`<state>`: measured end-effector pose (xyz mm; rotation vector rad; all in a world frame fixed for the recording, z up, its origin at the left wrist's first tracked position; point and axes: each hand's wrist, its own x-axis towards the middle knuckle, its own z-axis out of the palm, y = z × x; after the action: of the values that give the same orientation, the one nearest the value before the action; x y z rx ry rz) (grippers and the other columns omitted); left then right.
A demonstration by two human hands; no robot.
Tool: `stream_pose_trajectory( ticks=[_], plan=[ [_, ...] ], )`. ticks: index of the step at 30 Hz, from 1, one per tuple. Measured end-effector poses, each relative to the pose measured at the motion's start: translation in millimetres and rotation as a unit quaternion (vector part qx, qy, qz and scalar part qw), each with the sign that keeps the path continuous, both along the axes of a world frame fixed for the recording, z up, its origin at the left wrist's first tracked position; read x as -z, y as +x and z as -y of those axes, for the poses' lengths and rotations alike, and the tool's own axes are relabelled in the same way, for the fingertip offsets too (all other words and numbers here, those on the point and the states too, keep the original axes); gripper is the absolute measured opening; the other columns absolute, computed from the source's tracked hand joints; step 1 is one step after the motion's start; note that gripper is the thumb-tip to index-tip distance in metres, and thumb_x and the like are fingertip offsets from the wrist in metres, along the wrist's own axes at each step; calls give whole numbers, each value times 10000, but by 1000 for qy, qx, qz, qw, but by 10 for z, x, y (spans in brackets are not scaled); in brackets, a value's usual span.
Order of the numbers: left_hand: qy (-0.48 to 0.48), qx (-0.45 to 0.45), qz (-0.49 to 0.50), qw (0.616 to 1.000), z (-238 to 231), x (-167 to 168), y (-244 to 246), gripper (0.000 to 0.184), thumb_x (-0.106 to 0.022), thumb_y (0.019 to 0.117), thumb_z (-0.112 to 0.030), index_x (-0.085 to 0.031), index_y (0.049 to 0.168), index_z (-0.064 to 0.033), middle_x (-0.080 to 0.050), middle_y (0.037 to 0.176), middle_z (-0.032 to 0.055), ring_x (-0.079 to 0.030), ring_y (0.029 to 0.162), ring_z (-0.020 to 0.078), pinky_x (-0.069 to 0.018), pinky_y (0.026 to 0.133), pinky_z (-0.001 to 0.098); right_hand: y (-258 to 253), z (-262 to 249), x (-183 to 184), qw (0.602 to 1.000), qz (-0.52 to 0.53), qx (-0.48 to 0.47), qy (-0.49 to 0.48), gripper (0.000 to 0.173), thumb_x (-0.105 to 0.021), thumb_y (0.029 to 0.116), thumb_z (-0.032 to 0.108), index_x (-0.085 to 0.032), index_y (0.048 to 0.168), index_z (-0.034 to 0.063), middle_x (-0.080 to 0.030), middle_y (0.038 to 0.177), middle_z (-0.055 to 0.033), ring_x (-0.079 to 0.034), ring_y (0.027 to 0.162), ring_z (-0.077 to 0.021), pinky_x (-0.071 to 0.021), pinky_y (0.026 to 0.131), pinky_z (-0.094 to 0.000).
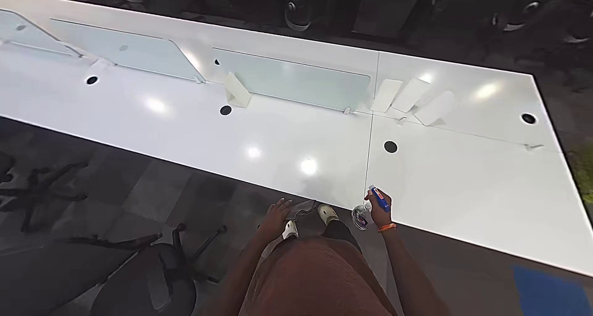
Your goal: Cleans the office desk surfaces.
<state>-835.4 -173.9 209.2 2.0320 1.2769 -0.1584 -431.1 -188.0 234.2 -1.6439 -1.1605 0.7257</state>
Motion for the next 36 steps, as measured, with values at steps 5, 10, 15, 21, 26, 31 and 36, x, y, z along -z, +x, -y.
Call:
stream_pose_trajectory(
  ticks=[5, 10, 15, 21, 26, 31, 36],
  plan=[
    [-6, 62, 6, 998, -102, 118, -323, 308, -563, 1013, -224, -673, 1258, -74, -431, 1606, 38, -281, 1538, 293, -276, 1199, 572, -218, 875, 31, 997, 25, 52, -57, 368, -545, 942, 318, -699, 900, -14, -691, 773, -50, -663, 734, -89, -563, 732, -313],
    [-6, 88, -9, 996, -239, 75, -467, 339, -548, 1017, -240, -666, 1272, -50, -431, 1606, 45, -294, 1534, 291, -277, 1193, 573, -499, 1566, 109, 980, 30, 122, -153, 386, -598, 941, 263, -696, 1106, -73, -720, 955, -170, -683, 883, -206, -553, 862, -409],
    [-7, 90, -3, 996, -233, -4, -561, 353, -550, 1019, -259, -664, 1286, -58, -447, 1597, 36, -317, 1524, 280, -293, 1190, 561, -598, 1868, 293, 930, -44, 324, -169, 361, -535, 1046, 247, -678, 1051, -85, -674, 834, -136, -624, 775, -188, -528, 794, -411],
    [7, 66, 15, 998, -170, 37, -576, 323, -585, 992, -192, -677, 1277, -70, -462, 1585, 31, -326, 1520, 282, -292, 1194, 566, -373, 1417, 233, 969, -49, 220, -105, 359, -547, 994, 248, -685, 1080, -72, -729, 935, -139, -682, 849, -186, -562, 824, -386],
    [35, 30, -5, 999, -126, 21, -467, 335, -616, 967, -178, -686, 1280, -82, -477, 1576, 37, -343, 1511, 281, -278, 1198, 567, -166, 306, -62, 978, -64, 198, -12, 331, -540, 1003, 267, -696, 842, 24, -648, 692, 12, -615, 653, -68, -548, 693, -294],
    [66, -46, -9, 997, -69, -42, -330, 396, -618, 959, -165, -659, 1346, -88, -507, 1553, 59, -398, 1481, 297, -281, 1186, 600, 146, -533, -120, 973, -132, 186, 28, 334, -488, 1034, 239, -688, 874, 26, -675, 719, -1, -610, 648, -73, -502, 616, -243],
    [60, -108, -17, 992, -44, -100, -183, 336, -627, 954, -117, -693, 1277, -52, -601, 1443, 129, -525, 1378, 320, -314, 1181, 590, 414, -1066, -49, 977, -164, 127, 45, 308, -492, 1013, 218, -683, 838, 50, -675, 712, 15, -602, 643, -64, -498, 616, -238]
  ],
)
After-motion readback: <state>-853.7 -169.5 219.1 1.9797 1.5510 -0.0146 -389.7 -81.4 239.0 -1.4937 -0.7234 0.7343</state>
